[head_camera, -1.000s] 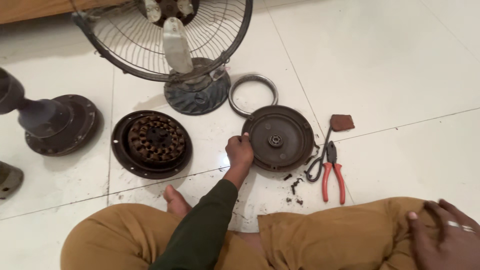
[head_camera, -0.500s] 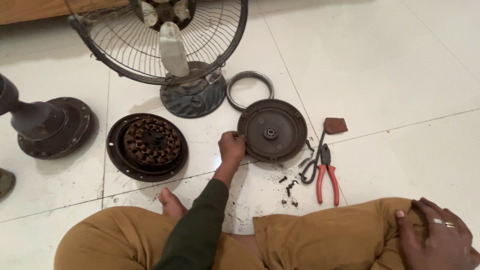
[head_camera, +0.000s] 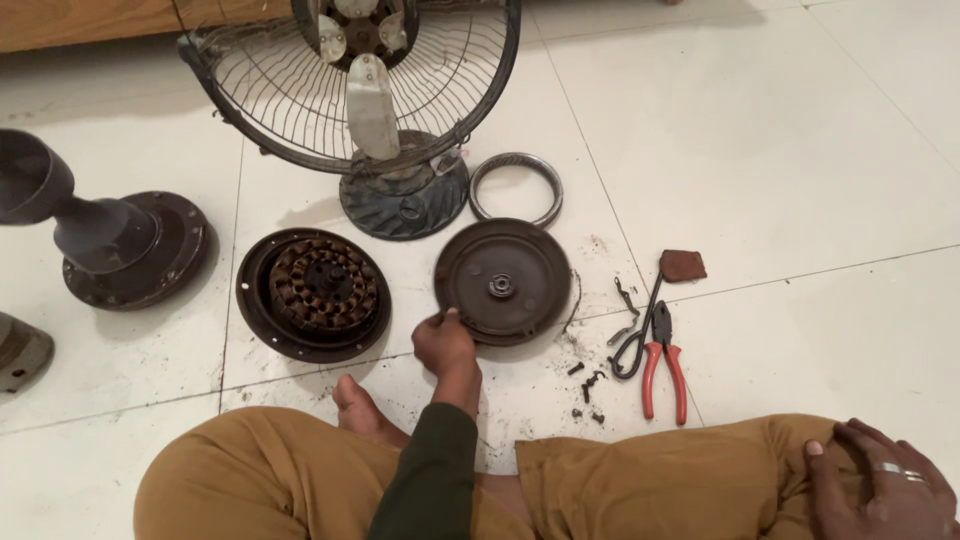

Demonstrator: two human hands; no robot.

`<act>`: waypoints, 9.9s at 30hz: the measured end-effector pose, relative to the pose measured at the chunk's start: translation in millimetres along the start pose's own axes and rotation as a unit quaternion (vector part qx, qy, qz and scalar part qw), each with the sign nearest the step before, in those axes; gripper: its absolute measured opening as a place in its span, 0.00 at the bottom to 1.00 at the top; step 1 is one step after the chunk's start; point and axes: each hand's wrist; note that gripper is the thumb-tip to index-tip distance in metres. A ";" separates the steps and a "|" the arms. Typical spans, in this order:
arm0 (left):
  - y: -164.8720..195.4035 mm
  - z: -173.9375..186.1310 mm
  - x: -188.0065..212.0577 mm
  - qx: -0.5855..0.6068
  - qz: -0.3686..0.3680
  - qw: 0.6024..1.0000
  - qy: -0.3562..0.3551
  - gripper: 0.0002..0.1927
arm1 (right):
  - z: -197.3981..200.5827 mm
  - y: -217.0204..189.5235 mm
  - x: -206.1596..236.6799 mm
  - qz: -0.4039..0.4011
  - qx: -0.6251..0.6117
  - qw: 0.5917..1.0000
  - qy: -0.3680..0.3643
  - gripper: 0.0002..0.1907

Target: The person sits on the floor repairing a pedestal fan. They scrape dirt from a fan housing with a small tool, use pliers on a fastener, rub a part with a sanding block, then fit the fan's rotor assembly into the housing and press it into place.

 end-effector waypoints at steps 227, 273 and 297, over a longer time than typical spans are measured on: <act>92.3 77.9 69.5 -0.456 -0.336 0.772 -0.288 0.22 | 99.7 -273.7 -19.6 0.519 -0.160 0.828 -0.140 0.71; 77.8 70.7 56.4 -0.408 -0.256 0.838 -0.257 0.23 | 61.5 -290.6 -9.1 0.340 -0.362 0.849 -0.183 0.78; 41.0 57.7 5.2 -0.267 -0.226 0.886 -0.306 0.29 | 56.7 -284.1 -31.9 0.363 -0.339 0.863 -0.095 0.70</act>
Point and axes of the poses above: each hand's wrist, its own x-axis away from the middle knuckle, its own z-axis out of the back of the hand, y = z × x, and after that the axes turned 14 degrees about -y, right-handed
